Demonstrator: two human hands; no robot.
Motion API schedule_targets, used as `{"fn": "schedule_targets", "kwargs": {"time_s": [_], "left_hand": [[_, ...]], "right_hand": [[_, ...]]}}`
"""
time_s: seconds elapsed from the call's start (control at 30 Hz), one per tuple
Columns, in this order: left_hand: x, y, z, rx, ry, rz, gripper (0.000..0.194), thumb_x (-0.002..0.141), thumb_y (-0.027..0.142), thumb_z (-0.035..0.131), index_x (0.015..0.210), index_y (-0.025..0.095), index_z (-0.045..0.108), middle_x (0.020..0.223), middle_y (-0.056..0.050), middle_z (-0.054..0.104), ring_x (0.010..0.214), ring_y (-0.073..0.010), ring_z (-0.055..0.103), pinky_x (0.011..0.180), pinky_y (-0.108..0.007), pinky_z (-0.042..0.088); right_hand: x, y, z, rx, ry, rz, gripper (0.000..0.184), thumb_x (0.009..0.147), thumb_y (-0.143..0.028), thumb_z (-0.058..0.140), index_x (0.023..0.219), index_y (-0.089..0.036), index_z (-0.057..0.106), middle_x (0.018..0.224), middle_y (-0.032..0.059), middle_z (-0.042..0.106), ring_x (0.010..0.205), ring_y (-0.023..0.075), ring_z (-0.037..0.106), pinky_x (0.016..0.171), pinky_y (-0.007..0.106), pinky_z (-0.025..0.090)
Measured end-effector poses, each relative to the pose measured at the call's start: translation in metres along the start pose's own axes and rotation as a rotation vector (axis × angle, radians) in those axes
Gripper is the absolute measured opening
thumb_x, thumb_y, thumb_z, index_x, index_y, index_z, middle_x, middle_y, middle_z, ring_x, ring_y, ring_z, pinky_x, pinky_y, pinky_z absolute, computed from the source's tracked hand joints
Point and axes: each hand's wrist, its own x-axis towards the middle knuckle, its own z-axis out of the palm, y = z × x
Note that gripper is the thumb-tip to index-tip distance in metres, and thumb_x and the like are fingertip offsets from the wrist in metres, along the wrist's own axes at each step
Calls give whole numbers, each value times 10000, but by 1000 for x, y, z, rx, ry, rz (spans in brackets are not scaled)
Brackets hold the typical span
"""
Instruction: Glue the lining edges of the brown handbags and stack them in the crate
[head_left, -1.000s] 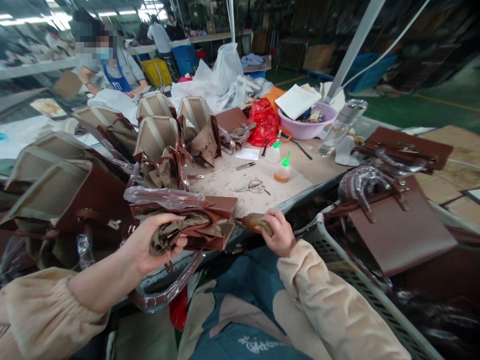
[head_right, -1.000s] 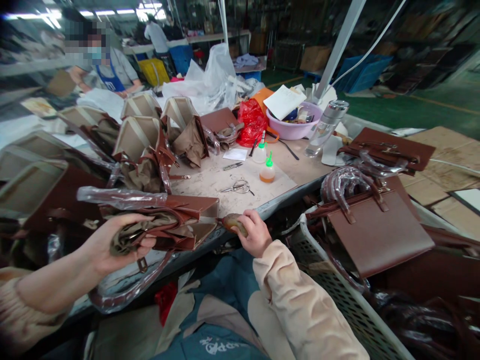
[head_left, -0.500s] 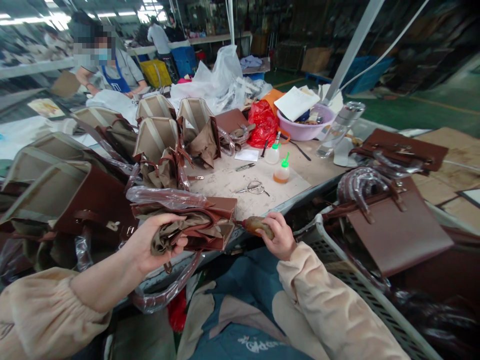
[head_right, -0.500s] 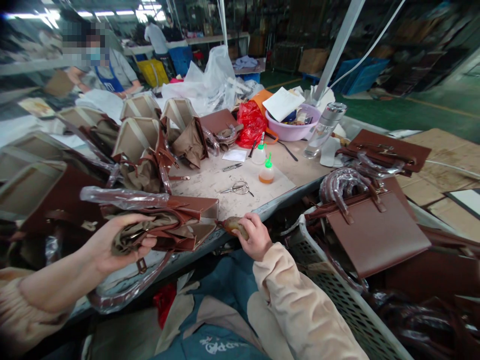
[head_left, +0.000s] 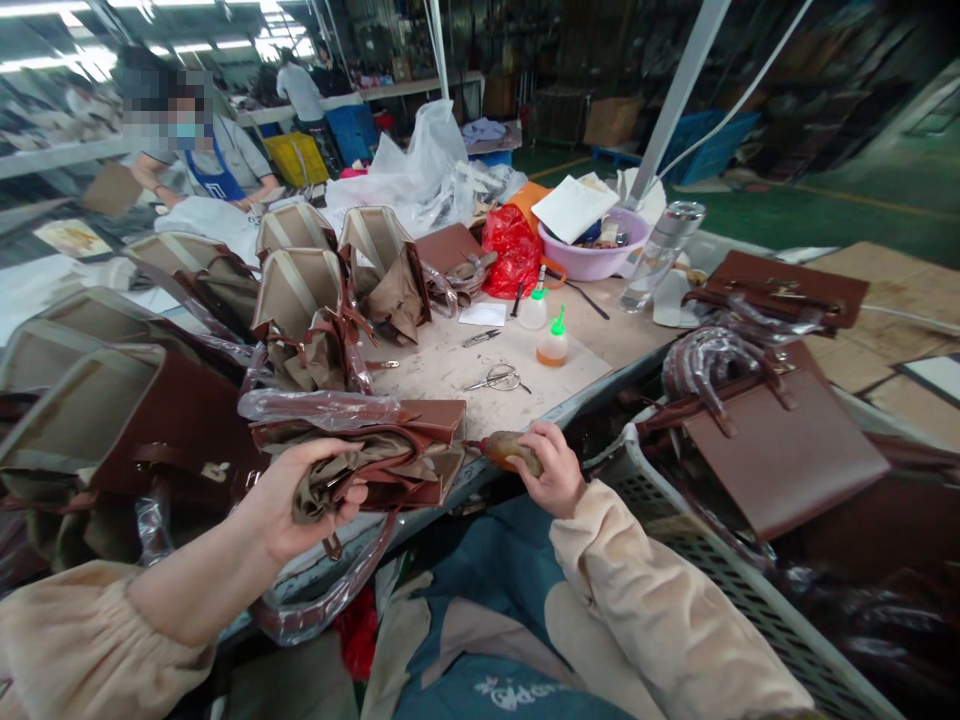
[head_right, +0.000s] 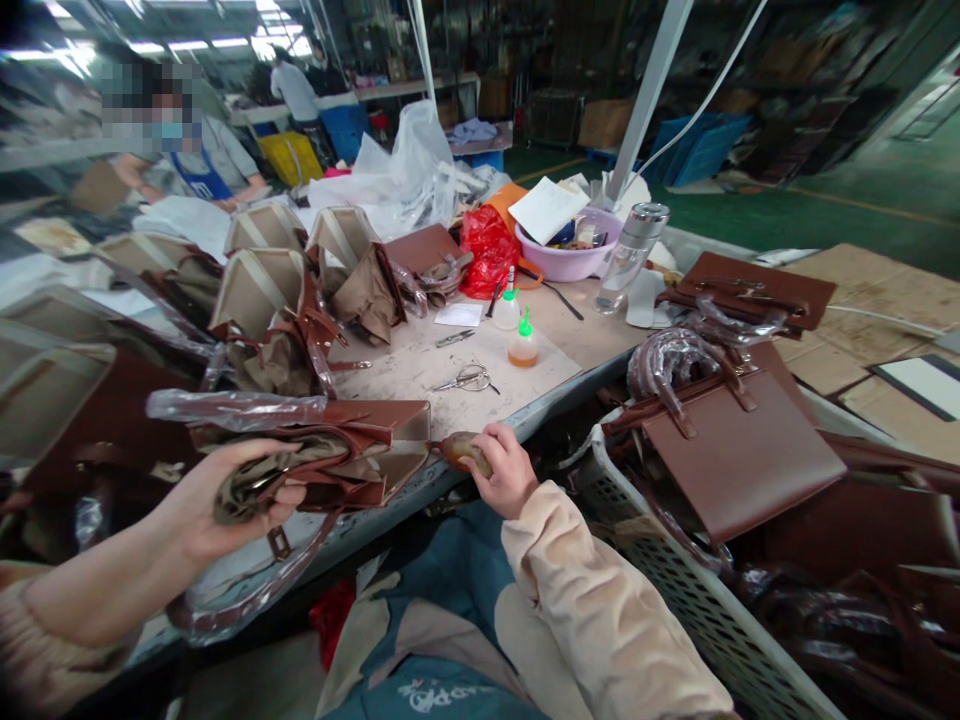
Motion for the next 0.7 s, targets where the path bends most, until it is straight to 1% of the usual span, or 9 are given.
{"fn": "schedule_targets", "kwargs": {"time_s": [0.1,0.2,0.3,0.5,0.6,0.7], "left_hand": [[1,-1,-1,30,5,36,41,727,98,605,697,95,577,559,-41,540,428,-130,491,364,-208,390],[2,-1,-1,39,32,37,31,729,94,596,718,106,570,571,-33,541,423,-134,492,364,-212,388],[2,-1,0,43,14,47,31,737,88,589,723,109,570,576,-36,548,428,-132,488,371,-208,382],[2,-1,-2,56,-1,37,63,747,101,580,689,123,567,541,-38,523,434,-142,476,375,-215,368],[1,-1,-1,55,-4,31,72,751,104,584,687,124,556,547,-33,517,432,-132,469,379,-207,366],[1,0,0,46,-4,25,77,747,86,583,689,121,547,544,-26,509,433,-126,466,383,-202,371]], "right_hand": [[-2,0,-2,14,-9,-18,175,881,-289,619,1047,-252,577,1005,78,566,896,220,615,751,359,571],[-1,0,-3,28,-32,-25,183,882,-300,623,1050,-249,571,1004,82,574,909,224,616,770,362,571],[2,0,-2,17,-42,-17,164,887,-296,618,1037,-243,579,995,83,577,905,220,616,770,351,570],[2,1,4,54,35,73,165,886,-326,622,1022,-247,573,996,80,578,938,230,606,809,377,561],[0,4,8,70,37,79,150,882,-331,628,991,-244,570,943,63,588,906,219,605,811,367,556],[0,9,11,68,69,90,144,890,-327,620,985,-233,564,930,67,583,890,217,593,803,367,547]]}}
